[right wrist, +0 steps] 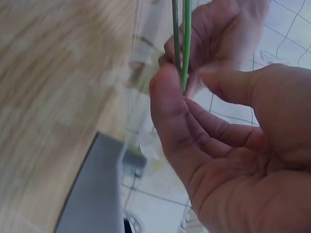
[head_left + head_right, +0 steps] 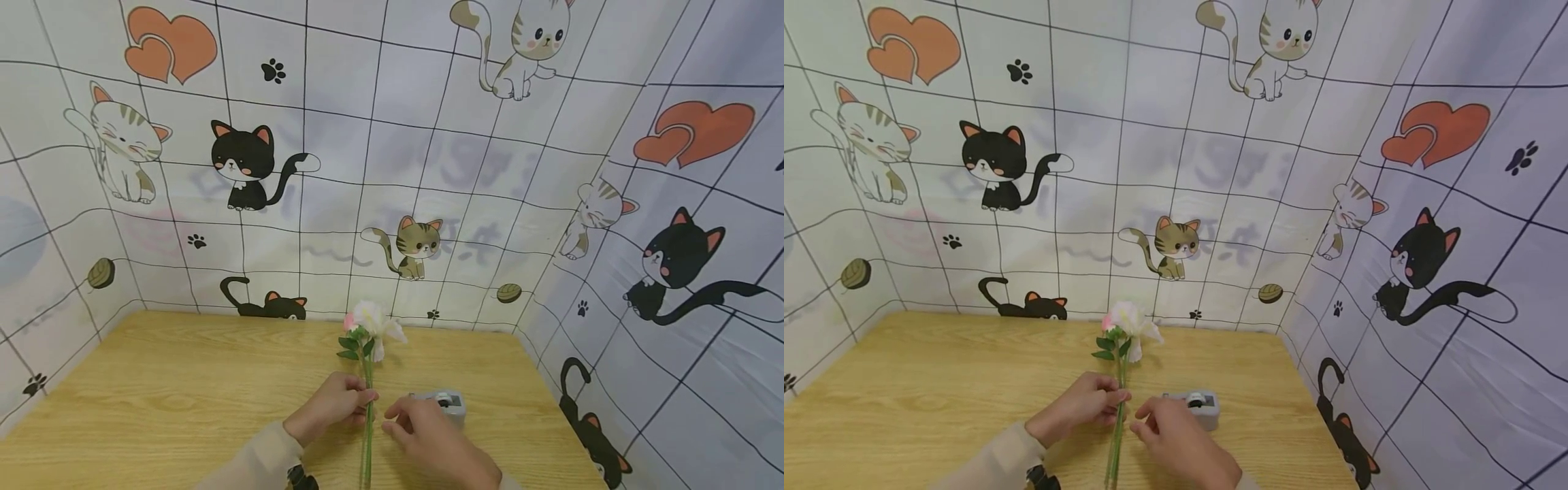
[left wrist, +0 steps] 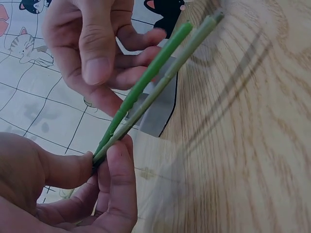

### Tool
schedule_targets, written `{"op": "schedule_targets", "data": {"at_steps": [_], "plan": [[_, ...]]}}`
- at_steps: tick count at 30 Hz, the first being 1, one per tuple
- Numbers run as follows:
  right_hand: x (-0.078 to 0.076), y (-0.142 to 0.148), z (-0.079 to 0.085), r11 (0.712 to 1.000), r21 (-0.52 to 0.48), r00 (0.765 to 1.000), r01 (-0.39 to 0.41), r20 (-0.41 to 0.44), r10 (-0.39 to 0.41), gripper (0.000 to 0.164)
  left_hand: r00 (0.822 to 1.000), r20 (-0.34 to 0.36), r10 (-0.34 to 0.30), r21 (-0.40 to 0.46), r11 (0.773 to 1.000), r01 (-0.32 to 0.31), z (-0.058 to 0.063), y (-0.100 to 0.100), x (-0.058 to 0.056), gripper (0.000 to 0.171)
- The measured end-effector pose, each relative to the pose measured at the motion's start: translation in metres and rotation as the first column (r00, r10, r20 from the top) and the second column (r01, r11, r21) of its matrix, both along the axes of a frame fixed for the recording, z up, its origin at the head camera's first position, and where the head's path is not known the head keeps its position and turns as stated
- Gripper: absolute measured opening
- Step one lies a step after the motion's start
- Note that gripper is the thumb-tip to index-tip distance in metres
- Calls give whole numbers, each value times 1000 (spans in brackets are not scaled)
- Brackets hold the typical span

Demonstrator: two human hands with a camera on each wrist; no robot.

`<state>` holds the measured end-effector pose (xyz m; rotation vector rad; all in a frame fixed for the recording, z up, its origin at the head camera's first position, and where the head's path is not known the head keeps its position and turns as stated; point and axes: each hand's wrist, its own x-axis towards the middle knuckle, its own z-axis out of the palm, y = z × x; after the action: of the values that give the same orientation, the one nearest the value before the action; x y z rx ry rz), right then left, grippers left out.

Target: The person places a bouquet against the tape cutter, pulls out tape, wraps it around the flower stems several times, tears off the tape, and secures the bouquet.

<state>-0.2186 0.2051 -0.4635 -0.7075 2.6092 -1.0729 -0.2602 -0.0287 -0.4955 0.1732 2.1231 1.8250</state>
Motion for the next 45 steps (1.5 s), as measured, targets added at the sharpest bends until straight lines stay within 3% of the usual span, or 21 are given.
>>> {"op": "schedule_targets", "data": {"at_steps": [4,10,17,27,38,45], "plan": [[0,-9,-5,998,-63,994,-11,107,18,30,1000,-13,1,-7,1000,-1,1,1,-1,21],[-3,-19,-13,995,-89,988,-43,142,55,25,999,-28,-22,-1,1000,22,-2,0,-3,23],[-4,-25,-17,991,-134,978,29,206,0,23,997,-31,-70,2,998,70,-5,-3,-6,24],[0,-29,-20,961,-255,951,106,307,-24,14,999,-32,-7,10,1000,8,-3,4,0,20],[-1,-30,-18,912,-360,907,196,419,-29,15,999,-37,-11,23,1000,12,3,5,-3,18],[-1,-30,-21,919,-366,921,148,389,7,21,999,-41,-28,27,999,29,2,2,-3,21]]}}
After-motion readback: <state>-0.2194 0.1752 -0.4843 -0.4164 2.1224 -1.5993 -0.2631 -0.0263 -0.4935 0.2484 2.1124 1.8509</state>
